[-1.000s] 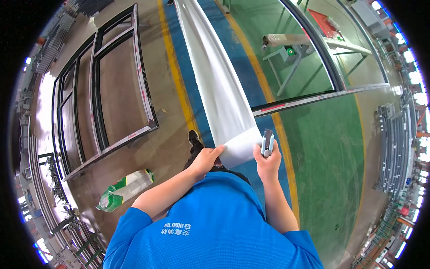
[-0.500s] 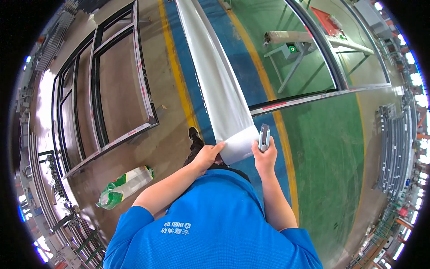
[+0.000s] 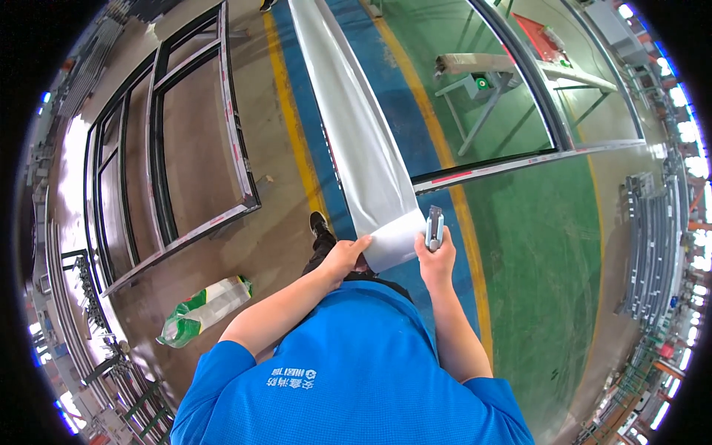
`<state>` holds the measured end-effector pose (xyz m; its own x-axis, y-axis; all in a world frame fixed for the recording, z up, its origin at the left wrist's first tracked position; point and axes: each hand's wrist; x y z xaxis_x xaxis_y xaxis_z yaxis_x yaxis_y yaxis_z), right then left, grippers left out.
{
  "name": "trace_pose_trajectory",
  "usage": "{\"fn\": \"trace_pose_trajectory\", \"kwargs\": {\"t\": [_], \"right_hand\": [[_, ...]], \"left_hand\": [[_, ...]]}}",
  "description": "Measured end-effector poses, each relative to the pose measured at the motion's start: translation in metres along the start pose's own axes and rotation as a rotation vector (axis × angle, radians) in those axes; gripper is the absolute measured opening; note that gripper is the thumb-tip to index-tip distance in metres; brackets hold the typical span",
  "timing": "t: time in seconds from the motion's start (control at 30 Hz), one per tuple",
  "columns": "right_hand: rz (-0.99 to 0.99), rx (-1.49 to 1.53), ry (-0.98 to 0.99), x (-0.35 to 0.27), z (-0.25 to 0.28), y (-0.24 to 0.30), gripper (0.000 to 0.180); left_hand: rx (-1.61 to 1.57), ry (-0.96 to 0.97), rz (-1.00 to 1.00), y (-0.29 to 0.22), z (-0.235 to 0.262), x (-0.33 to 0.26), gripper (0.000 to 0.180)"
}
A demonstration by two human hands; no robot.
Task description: Applying a white protective or sealing strip to the perimeter of a metal window frame.
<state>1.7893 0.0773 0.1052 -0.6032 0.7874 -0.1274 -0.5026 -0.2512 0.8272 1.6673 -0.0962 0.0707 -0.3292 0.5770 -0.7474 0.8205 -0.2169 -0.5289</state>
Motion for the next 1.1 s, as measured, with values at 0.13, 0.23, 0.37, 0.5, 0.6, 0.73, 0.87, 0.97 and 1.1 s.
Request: {"fn": "trace_pose_trajectory", "kwargs": {"t": [0.13,0.23,0.37,0.5,0.6,0.73,0.87,0.97,1.1], "right_hand": [[0.004,-0.033,0.031,0.003,-0.005,-0.011,0.023],[-0.017,-0.016,0.052,0.004,-0.009,-0.018,0.022],[-0.037,-0.049,0.107,0.008,-0.012,-0.027,0.022],[0.172,-0.307,-0.040,0.023,-0.017,0.000,0.020],[0.339,-0.188,-0.074,0.036,-0.028,0.034,0.020],[-0.050,0.125,0.456,0.054,-0.049,0.066,0.025],[-0.251,0.661,0.453,0.086,-0.054,0.049,0.024],[-0.209,0.503,0.211,0.112,-0.032,0.029,0.026],[-0.071,0.320,0.090,0.107,-0.027,0.044,0.027]], "left_hand": [[-0.129,0.007,0.061,0.003,0.002,0.011,0.052],[-0.219,0.010,0.100,-0.003,-0.004,0.010,0.061],[-0.364,0.063,0.214,-0.026,-0.006,0.014,0.100],[-0.354,-0.008,0.205,-0.030,-0.008,0.021,0.099],[-0.346,-0.038,0.174,-0.028,-0.011,0.020,0.102],[-0.296,-0.041,0.156,-0.033,-0.016,0.017,0.102],[-0.269,-0.065,0.162,-0.034,-0.011,0.025,0.103],[-0.274,-0.038,0.151,-0.038,-0.004,0.023,0.106],[-0.261,0.047,0.155,-0.034,0.008,0.032,0.106]]}}
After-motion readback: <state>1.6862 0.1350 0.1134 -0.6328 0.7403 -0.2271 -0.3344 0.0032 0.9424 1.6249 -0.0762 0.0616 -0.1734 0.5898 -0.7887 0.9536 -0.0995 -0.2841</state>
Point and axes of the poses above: each hand's wrist, its own x-axis towards the middle knuckle, its own z-axis out of the back of the hand, y = z × x, and after that the axes turned 15 degrees about -x, right-handed
